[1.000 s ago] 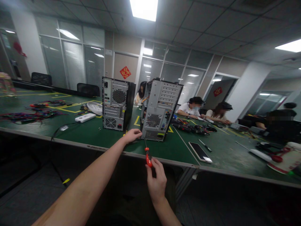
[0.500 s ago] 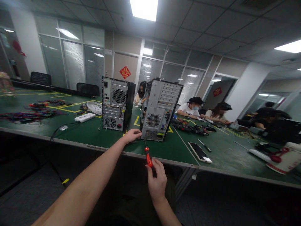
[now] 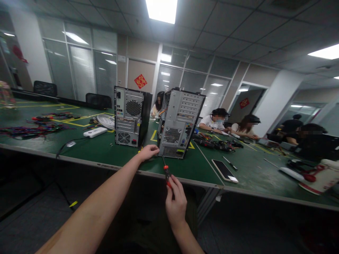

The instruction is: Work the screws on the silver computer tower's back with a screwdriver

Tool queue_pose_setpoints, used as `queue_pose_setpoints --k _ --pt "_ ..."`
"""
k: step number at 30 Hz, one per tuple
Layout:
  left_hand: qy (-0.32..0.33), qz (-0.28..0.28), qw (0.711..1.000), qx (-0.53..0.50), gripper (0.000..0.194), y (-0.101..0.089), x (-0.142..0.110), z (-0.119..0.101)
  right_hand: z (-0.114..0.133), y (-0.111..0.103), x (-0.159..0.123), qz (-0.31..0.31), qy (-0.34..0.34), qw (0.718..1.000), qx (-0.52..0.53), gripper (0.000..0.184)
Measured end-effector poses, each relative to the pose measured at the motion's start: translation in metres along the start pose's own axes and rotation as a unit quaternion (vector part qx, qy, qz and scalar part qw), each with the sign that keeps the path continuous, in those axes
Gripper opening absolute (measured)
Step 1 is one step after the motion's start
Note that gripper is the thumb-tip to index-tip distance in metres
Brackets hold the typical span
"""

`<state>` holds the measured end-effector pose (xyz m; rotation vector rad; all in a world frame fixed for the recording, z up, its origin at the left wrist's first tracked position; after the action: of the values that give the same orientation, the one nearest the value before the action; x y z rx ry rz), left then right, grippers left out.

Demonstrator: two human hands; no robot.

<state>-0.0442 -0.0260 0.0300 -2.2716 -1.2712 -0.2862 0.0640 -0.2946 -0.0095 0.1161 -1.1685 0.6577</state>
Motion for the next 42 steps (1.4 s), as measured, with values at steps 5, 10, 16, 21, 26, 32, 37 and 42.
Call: queue_pose_setpoints --k 5,10,16,21,26,32,37,42 --pt "0.001 0.002 1.000 -0.001 0.037 -0.0001 0.0000 -0.0003 0.0000 -0.0009 -0.0005 -0.007 0.011 1.000 -0.002 0.029" --pt "-0.003 0.002 1.000 -0.007 0.033 0.0002 0.0001 0.0014 -0.0050 -0.0041 0.0027 -0.012 0.036 0.999 0.004 0.019" --pt "0.006 -0.003 1.000 -0.008 0.032 0.0006 0.0015 0.0031 -0.0031 -0.0052 0.0048 -0.009 0.036 0.999 0.008 0.019" --pt "0.005 -0.003 1.000 -0.005 0.032 0.0006 0.0011 0.0026 -0.0012 -0.0053 0.0044 -0.014 0.030 0.999 -0.001 0.023" --pt "0.003 0.000 1.000 0.001 0.032 0.0005 0.0006 0.0006 -0.0021 -0.0061 0.0041 -0.024 0.024 0.999 -0.005 0.025" --pt "-0.001 0.003 1.000 0.001 0.036 0.0009 -0.0001 -0.0002 -0.0036 -0.0065 0.0038 -0.025 0.030 0.999 -0.006 0.026" --pt "0.003 -0.001 1.000 0.001 0.039 0.0006 -0.0005 -0.0016 -0.0036 -0.0061 0.0037 -0.025 0.029 0.999 -0.005 0.026" --pt "0.004 0.002 1.000 -0.003 0.037 0.0010 -0.0003 -0.0024 -0.0046 -0.0047 0.0029 -0.021 0.030 0.999 -0.004 0.026"
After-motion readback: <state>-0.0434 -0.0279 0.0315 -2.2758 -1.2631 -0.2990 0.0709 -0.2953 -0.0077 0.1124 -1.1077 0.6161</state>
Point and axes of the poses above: each hand's wrist, its own x-axis towards the middle knuckle, its own y-axis out of the palm, z = x × y, the point moved 6 cm from there along x, towards the middle knuckle, and after that the axes turned 5 degrees about y, right-handed, at the moved point
